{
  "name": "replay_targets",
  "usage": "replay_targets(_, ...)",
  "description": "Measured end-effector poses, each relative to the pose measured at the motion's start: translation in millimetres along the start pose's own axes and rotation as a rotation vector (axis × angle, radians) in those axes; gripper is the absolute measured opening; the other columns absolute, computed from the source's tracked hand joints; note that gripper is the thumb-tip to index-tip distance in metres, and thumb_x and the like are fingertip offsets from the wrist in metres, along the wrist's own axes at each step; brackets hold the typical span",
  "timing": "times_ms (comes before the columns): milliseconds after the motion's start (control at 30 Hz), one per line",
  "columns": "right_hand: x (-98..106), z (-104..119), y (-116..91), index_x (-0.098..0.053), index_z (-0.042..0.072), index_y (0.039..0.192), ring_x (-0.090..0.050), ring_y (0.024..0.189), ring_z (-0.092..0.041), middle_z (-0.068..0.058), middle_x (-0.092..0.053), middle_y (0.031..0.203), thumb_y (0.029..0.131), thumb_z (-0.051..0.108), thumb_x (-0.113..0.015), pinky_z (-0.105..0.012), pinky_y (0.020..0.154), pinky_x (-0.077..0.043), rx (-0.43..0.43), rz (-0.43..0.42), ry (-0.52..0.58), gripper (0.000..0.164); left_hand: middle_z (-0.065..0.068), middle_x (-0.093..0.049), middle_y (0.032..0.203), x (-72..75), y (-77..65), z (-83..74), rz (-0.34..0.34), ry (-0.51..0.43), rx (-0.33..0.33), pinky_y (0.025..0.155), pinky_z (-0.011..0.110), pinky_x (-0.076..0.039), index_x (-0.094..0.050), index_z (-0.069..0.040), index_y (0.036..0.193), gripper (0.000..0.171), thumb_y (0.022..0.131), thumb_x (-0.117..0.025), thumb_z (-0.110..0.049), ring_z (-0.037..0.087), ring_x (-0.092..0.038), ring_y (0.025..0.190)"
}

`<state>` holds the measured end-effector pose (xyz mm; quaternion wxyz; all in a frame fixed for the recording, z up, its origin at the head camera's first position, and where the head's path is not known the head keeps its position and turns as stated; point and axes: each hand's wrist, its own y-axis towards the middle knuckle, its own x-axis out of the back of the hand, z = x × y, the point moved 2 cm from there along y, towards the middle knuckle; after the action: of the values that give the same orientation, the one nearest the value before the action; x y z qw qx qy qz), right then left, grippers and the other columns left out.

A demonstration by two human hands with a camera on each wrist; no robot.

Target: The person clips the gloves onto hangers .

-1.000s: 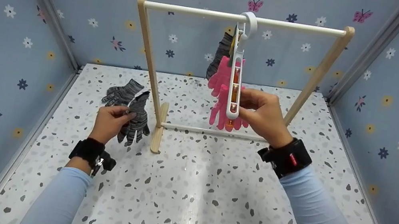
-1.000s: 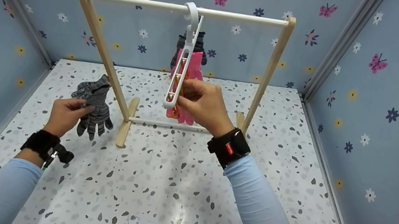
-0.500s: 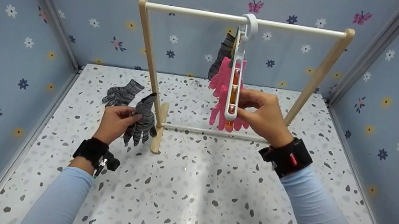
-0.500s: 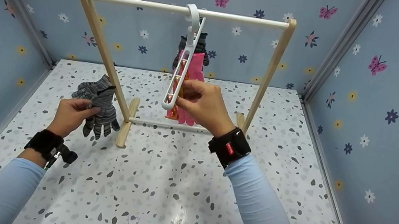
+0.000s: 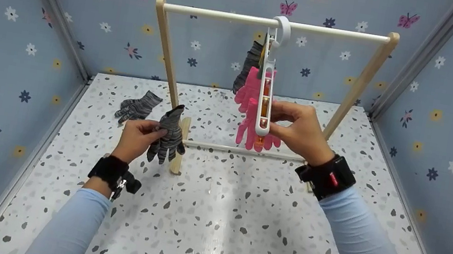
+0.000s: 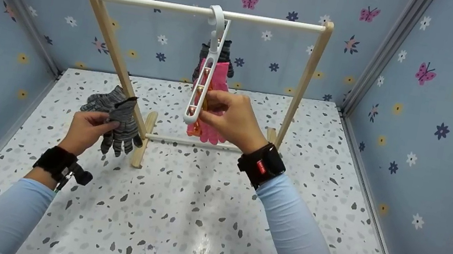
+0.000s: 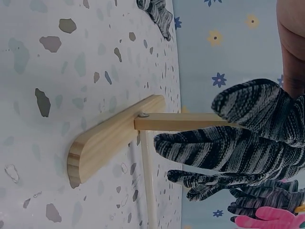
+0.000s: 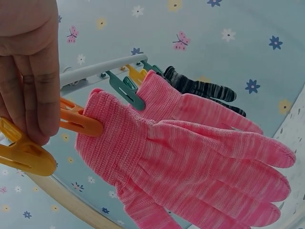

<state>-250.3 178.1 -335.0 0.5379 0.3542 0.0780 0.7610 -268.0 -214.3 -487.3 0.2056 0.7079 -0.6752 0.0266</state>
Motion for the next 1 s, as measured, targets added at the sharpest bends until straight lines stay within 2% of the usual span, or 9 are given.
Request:
replay_targets(267,-1.6,-1.9,-1.7,-0.076,-0.011,0.122,-0.076,0.091,-0.002,-0.025,-0.081,0.109,0.088,-0.009,-0.083,-0.023,0.089,-0.063,0.001,-0.008,0.011,0.035,-0.001,-0.073,0.076,-10.6,-0.1,-11.5,0.034,-0.023,0.013,0.059,0.019,-0.048,-0.082,0.007,0.105,0.014,0.098,-0.08,-0.005,0.004,-0.058,0.063)
replay_targets(467,-1.8,-3.2,-3.0,-0.077,-0.009,0.123,-0.076,0.092,-0.002,-0.024,-0.082,0.11,0.09,-0.007,-0.082,-0.022,0.09,-0.063,-0.01,-0.024,0.012,0.034,0.006,-0.078,0.079,-17.7,1.3,-17.9,0.057,-0.069,0.004,0.062,0.018,-0.052,-0.083,0.007,0.109,0.014,0.098,-0.078,-0.002,0.003,-0.063,0.063)
replay_targets(667,-2.4,-3.9,-3.1,-0.077,-0.009,0.123,-0.078,0.093,-0.01,-0.024,-0.081,0.109,0.09,-0.008,-0.081,-0.023,0.09,-0.063,-0.014,-0.03,0.021,0.034,-0.004,-0.078,0.08,-23.5,1.7,-23.0,0.102,-0.091,-0.002,0.065,0.018,-0.052,-0.082,0.007,0.111,0.016,0.099,-0.077,-0.002,0.002,-0.062,0.065)
replay_targets(800,-2.3,-4.1,-2.9,-0.076,-0.01,0.123,-0.077,0.093,-0.007,-0.026,-0.081,0.109,0.089,-0.009,-0.081,-0.023,0.09,-0.063,-0.02,-0.028,0.035,0.034,-0.008,-0.07,0.071,-27.8,1.6,-27.5,0.128,-0.097,-0.019,0.061,0.019,-0.046,-0.082,0.008,0.108,0.013,0.099,-0.076,0.0,0.003,-0.055,0.061)
replay_targets(867,-2.0,-3.9,-3.0,-0.075,-0.011,0.123,-0.076,0.092,-0.003,-0.026,-0.081,0.11,0.09,-0.008,-0.081,-0.023,0.09,-0.063,-0.028,-0.027,0.039,0.034,-0.005,-0.069,0.07,-30.3,1.9,-30.2,0.137,-0.1,-0.033,0.06,0.019,-0.045,-0.082,0.008,0.107,0.012,0.098,-0.077,0.001,0.004,-0.053,0.06)
replay_targets(1000,-1.8,-2.9,-3.4,-0.075,-0.012,0.124,-0.075,0.093,0.001,-0.027,-0.08,0.11,0.091,-0.008,-0.08,-0.022,0.09,-0.063,-0.048,-0.029,0.048,0.034,0.003,-0.076,0.078,-34.0,2.4,-33.9,0.148,-0.087,-0.049,0.062,0.019,-0.047,-0.083,0.006,0.108,0.013,0.098,-0.077,0.002,0.004,-0.057,0.063)
